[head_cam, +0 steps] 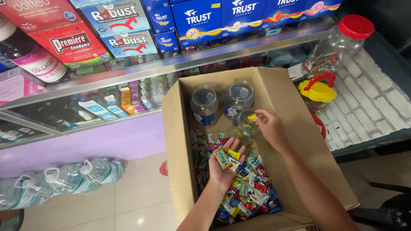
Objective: Sort small snack and candy packets from a cardboard box into plastic jars.
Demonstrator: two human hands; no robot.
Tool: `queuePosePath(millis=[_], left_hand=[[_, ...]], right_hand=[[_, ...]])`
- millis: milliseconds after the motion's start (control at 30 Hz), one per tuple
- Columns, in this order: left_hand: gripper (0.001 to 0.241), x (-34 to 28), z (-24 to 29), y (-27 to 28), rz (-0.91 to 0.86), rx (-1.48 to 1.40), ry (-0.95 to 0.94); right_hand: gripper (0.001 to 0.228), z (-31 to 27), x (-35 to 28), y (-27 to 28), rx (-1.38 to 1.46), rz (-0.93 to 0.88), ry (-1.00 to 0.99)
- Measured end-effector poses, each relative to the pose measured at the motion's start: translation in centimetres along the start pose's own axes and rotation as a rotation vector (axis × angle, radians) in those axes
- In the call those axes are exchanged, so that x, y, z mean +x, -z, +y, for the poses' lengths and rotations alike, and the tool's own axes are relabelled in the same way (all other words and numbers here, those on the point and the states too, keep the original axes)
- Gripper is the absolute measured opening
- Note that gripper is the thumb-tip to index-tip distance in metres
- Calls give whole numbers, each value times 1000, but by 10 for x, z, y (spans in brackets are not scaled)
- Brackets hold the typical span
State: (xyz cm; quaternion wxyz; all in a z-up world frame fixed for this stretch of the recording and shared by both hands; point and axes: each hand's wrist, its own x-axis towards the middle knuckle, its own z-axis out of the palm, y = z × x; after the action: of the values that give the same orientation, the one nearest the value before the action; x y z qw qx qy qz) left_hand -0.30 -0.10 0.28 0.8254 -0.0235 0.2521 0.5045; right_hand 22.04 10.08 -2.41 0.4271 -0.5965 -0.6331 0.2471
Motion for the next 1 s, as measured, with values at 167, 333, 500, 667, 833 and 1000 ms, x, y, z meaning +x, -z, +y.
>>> queuePosePath(millis=[167, 333, 500, 667, 833, 1000], left_hand=[[56, 1, 2, 2, -28, -67, -5], [57, 3, 4, 3, -39, -125, -15], [56, 2, 6, 2, -71, -110, -53], [56, -2, 7, -2, -73, -102, -52], [56, -1, 6, -2, -88, -104, -54], [54, 3, 4, 0, -68, -171, -80]], right_hand=[[24, -32, -13, -2, -14, 2, 131], [18, -62, -40, -7, 113, -211, 75], [17, -91, -60, -5, -11, -413, 15], [19, -92, -67, -5, -35, -454, 3], [15, -51, -67, -17, 107, -453, 99], [14, -46, -48, -6, 439, -504, -199]])
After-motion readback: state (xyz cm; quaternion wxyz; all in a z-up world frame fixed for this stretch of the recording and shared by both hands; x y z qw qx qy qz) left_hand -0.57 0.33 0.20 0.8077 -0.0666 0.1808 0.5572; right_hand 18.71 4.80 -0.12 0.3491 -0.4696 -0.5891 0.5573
